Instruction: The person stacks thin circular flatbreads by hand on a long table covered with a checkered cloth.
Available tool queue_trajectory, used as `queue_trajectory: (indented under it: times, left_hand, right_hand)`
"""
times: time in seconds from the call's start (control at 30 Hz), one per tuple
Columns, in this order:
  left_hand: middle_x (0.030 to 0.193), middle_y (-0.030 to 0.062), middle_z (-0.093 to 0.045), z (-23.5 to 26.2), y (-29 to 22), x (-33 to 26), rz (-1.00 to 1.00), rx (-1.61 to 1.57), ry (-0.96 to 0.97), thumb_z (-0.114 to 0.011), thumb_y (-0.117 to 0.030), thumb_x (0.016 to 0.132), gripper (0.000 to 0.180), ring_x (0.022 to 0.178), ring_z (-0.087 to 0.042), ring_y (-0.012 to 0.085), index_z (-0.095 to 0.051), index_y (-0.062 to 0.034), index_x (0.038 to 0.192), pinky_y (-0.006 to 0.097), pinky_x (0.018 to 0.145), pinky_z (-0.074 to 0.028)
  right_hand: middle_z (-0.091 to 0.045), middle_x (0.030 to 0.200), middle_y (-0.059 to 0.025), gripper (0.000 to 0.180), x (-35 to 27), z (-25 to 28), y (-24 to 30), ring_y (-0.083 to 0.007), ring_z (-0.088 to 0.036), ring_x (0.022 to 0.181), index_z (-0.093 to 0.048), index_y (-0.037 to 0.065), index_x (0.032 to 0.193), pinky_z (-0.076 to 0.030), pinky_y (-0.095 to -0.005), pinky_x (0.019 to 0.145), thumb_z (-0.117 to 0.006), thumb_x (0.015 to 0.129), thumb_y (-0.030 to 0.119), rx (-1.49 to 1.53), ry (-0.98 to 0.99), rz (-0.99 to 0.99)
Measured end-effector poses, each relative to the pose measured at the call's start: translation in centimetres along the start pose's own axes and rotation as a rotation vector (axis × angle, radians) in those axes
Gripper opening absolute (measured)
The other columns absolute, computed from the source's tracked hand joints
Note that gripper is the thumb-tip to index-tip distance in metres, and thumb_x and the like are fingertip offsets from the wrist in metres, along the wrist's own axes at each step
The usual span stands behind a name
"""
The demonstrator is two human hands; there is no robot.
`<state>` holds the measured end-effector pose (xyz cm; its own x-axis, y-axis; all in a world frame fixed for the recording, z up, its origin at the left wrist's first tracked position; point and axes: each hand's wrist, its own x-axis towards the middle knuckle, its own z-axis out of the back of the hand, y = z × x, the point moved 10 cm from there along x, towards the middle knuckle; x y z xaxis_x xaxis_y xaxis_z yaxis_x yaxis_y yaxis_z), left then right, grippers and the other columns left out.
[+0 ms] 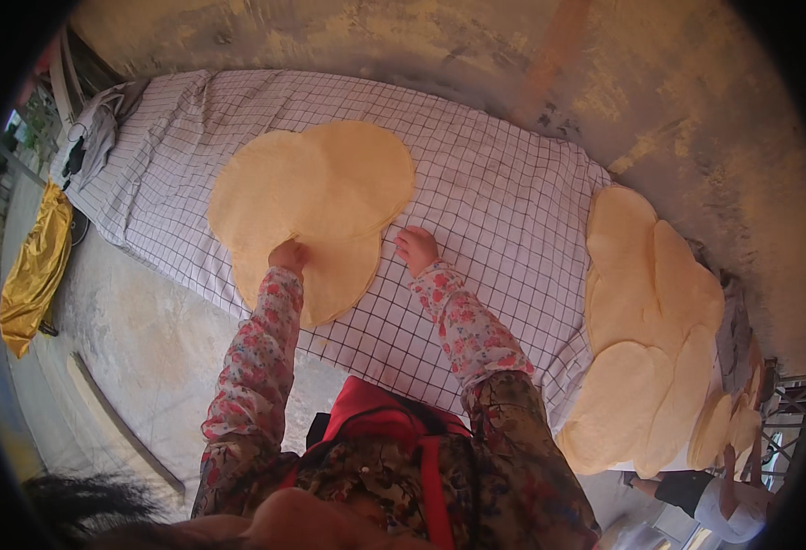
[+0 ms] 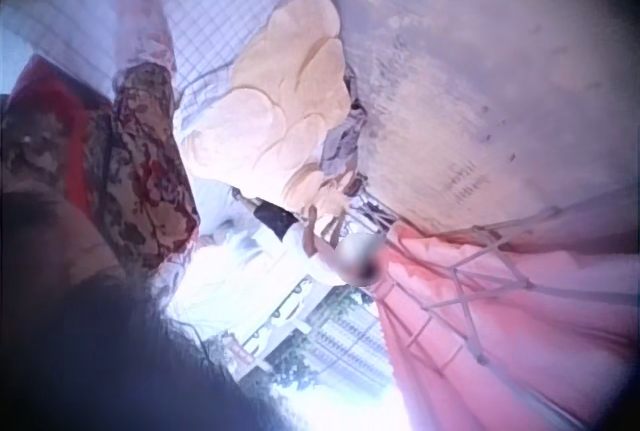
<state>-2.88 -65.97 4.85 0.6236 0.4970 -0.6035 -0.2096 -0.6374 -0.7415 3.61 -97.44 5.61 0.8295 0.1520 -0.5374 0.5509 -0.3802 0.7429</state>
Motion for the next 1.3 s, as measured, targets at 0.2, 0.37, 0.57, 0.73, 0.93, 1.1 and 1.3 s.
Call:
queue_trajectory:
  times: [0.2,0.37,0.57,0.73,0.93,1.1,1.3]
  left_hand:
    - [0.086,0.0045,-0.06,-1.8,2.1,2.7,0.204,-0.044,-0.02,-0.056,-0.021,0.087,0.019,0.071,-0.058,0.0181,-0.055,-0.0075,0.101,0.028,0.062,-0.049]
    - [0.093,0.0025,-0.061,-0.1,2.8,2.6,0.342,-0.036,0.118,-0.054,-0.026,0.089,0.019,0.084,-0.058,0.0157,-0.056,-0.011,0.101,0.03,0.074,-0.048]
    - [0.096,0.0031,-0.062,-2.2,3.8,1.8,0.522,0.041,0.312,-0.052,-0.027,0.091,0.021,0.087,-0.058,0.0162,-0.056,-0.0097,0.102,0.032,0.078,-0.048]
    - [0.096,0.0038,-0.062,-1.4,3.1,2.3,0.574,0.041,0.259,-0.051,-0.03,0.093,0.025,0.09,-0.059,0.0178,-0.056,-0.0075,0.102,0.032,0.08,-0.048]
    - [0.095,0.0055,-0.063,-3.4,3.8,2.9,0.575,-0.037,0.276,-0.052,-0.026,0.093,0.022,0.088,-0.06,0.0185,-0.056,-0.0063,0.101,0.032,0.081,-0.052]
    - [0.087,0.0064,-0.064,-11.1,-3.8,-5.1,0.358,-0.171,0.518,-0.054,-0.018,0.091,0.012,0.079,-0.062,0.0179,-0.056,-0.0064,0.093,0.032,0.072,-0.056]
    - [0.08,0.0061,-0.064,-12.7,6.8,-14.9,0.331,0.232,0.736,-0.055,-0.019,0.09,0.014,0.072,-0.064,0.0176,-0.057,-0.0059,0.092,0.03,0.067,-0.054]
  right_hand:
    - [-0.06,0.1,-0.0054,0.029,3.9,-1.4,0.4,-0.0192,-0.056,0.094,-0.055,0.005,0.105,-0.046,-0.0332,0.084,-0.064,0.082,0.019,0.029,0.066,-0.005]
    - [-0.061,0.083,0.0003,0.018,5.6,-2.3,-0.9,-0.0129,-0.06,0.084,-0.061,0.007,0.093,-0.048,-0.0311,0.071,-0.063,0.083,0.021,0.169,-0.218,-0.187]
    - [-0.065,0.083,-0.0039,0.023,8.4,-0.8,3.5,-0.0187,-0.063,0.072,-0.062,0.002,0.093,-0.05,-0.032,0.064,-0.066,0.079,0.02,-0.524,-0.291,0.578]
    - [-0.063,0.069,-0.01,0.017,6.4,-5.0,5.9,-0.0176,-0.062,0.065,-0.063,-0.001,0.088,-0.048,-0.0318,0.058,-0.058,0.076,0.009,-0.749,-0.699,0.264]
    - [-0.065,0.083,-0.0084,0.028,5.1,-12.8,15.9,-0.0136,-0.061,0.07,-0.059,-0.005,0.103,-0.048,-0.0263,0.061,-0.052,0.077,0.001,-0.389,-0.284,0.678]
    - [-0.065,0.098,-0.007,0.035,-7.1,-12.4,23.3,-0.0117,-0.062,0.078,-0.052,-0.003,0.118,-0.05,-0.0246,0.067,-0.05,0.083,-0.001,-0.066,-0.036,0.749]
    - [-0.062,0.108,-0.0057,0.037,-23.1,6.7,15.3,-0.0126,-0.061,0.09,-0.049,0.002,0.123,-0.051,-0.0247,0.069,-0.046,0.086,-0.002,0.067,-0.512,0.739]
